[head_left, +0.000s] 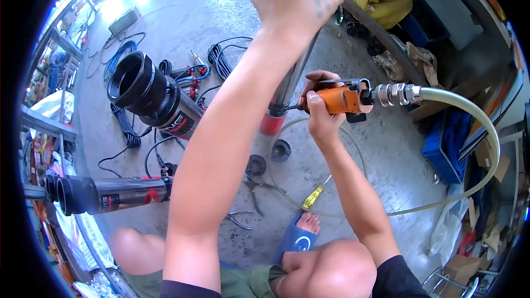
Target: The person assembles several large cylindrical pumps by inserting internal components, attaching end caps, and securing them using an air-powered screwdriver while working on the floor.
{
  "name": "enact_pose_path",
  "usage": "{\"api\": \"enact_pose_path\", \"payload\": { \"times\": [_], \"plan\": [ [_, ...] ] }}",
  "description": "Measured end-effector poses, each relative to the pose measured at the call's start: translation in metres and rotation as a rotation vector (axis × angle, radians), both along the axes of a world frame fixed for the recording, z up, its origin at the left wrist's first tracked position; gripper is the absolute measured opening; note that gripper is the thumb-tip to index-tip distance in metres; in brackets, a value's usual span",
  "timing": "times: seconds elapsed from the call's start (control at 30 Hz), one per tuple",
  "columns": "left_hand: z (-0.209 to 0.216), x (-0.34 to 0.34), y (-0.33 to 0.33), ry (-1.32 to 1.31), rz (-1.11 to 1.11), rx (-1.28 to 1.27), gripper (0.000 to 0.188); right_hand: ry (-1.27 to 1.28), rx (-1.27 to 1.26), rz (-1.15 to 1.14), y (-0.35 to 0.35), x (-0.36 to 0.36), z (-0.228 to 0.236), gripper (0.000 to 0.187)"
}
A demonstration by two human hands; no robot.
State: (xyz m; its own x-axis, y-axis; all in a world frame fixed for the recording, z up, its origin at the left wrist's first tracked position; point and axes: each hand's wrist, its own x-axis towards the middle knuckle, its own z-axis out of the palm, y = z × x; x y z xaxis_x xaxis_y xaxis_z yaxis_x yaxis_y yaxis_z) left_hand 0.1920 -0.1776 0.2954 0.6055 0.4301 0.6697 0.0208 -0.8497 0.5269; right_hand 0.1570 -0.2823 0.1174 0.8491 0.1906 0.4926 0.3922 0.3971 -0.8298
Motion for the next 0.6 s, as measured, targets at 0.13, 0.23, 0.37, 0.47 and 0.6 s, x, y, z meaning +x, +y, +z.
{"api": "enact_pose_path", "payload": {
  "times": [0.13, 0.23, 0.37, 0.47, 0.6],
  "plan": [
    [-0.006, 0.026, 0.008, 0.035, 0.065, 0.001, 0.048, -0.081, -0.110, -0.027, 0.006, 0.006, -0.009, 0.018],
    [0.003, 0.015, 0.004, 0.104, 0.007, -0.020, 0.044, -0.053, -0.115, -0.056, 0.008, 0.011, 0.001, 0.015],
    [0.002, 0.025, 0.008, 0.113, 0.027, -0.020, 0.043, -0.021, -0.096, -0.135, 0.012, 0.020, 0.001, 0.016],
    [-0.004, 0.029, 0.009, 0.116, 0.020, 0.001, 0.043, 0.050, -0.018, -0.051, 0.015, 0.019, 0.010, 0.018],
    [-0.002, 0.027, 0.014, 0.049, 0.092, 0.017, 0.041, 0.034, -0.021, -0.053, 0.021, 0.009, 0.003, 0.019]
  ]
}}
